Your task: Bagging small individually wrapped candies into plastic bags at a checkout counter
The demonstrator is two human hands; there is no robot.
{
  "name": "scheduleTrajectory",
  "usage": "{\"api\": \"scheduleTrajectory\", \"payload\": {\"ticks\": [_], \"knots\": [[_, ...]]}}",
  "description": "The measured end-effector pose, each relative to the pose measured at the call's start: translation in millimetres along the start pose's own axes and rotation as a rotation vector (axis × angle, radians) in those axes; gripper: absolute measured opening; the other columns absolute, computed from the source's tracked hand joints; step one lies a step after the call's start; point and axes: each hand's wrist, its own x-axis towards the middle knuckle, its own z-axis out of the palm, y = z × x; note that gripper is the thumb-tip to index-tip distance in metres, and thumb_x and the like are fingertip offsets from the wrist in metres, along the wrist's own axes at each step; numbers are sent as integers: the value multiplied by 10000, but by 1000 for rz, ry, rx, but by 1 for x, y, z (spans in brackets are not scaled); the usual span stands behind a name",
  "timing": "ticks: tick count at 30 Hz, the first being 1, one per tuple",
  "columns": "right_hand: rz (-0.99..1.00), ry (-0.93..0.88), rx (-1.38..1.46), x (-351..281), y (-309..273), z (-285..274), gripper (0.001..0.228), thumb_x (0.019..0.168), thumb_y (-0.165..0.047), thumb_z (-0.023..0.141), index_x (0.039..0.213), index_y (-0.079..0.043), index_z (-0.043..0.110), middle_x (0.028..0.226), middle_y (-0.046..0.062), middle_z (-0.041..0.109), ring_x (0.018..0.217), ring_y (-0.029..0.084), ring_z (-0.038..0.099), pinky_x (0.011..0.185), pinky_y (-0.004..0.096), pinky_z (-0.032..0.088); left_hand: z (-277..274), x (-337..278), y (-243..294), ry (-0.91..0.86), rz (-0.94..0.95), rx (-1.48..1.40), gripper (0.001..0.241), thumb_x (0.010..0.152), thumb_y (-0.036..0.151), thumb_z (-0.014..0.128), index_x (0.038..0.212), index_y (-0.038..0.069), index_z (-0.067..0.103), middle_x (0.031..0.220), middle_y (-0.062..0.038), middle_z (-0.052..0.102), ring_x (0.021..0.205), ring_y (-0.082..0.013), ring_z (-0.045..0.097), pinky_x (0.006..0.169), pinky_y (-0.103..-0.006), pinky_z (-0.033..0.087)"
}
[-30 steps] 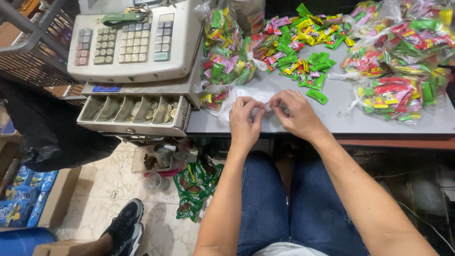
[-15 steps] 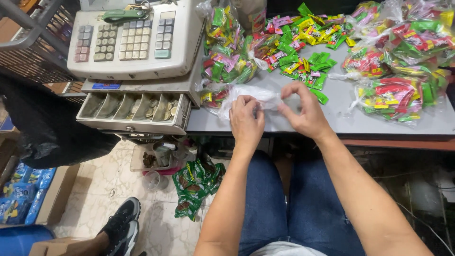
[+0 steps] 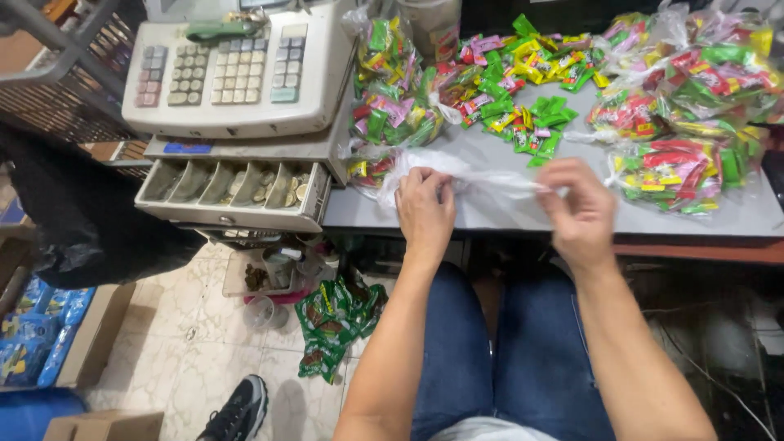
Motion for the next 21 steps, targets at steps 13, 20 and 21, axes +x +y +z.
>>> {"api": "scheduleTrajectory", "payload": {"ticks": [13, 20, 21], "knots": [[279, 415, -61, -48, -103, -54, 175, 992, -85, 748, 1071, -74, 592, 905, 73, 652, 785, 139, 644, 793, 238, 541, -65, -16, 57, 153, 139, -400, 66, 931, 5, 649, 964, 39, 695, 977, -104, 662, 953, -275, 652, 894, -370, 498], [408, -142, -154, -35, -118, -22, 49, 897, -73, 772, 923, -64, 731, 872, 12, 726, 803, 82, 635, 768, 225, 490, -88, -62, 94, -732, -49, -1007, 432, 896, 226, 758, 1265, 73, 592, 1026, 12, 678, 934, -91, 612, 890, -261, 509], [453, -115, -132, -37, -115, -22, 48, 898, -67, 767, 937, -62, 740, 894, 13, 746, 824, 75, 655, 783, 217, 511, -92, -62, 95, -768, -20, -933, 223, 884, 237, 780, 1050, 112, 697, 910, 53, 677, 823, -49, 576, 778, -235, 499]]}}
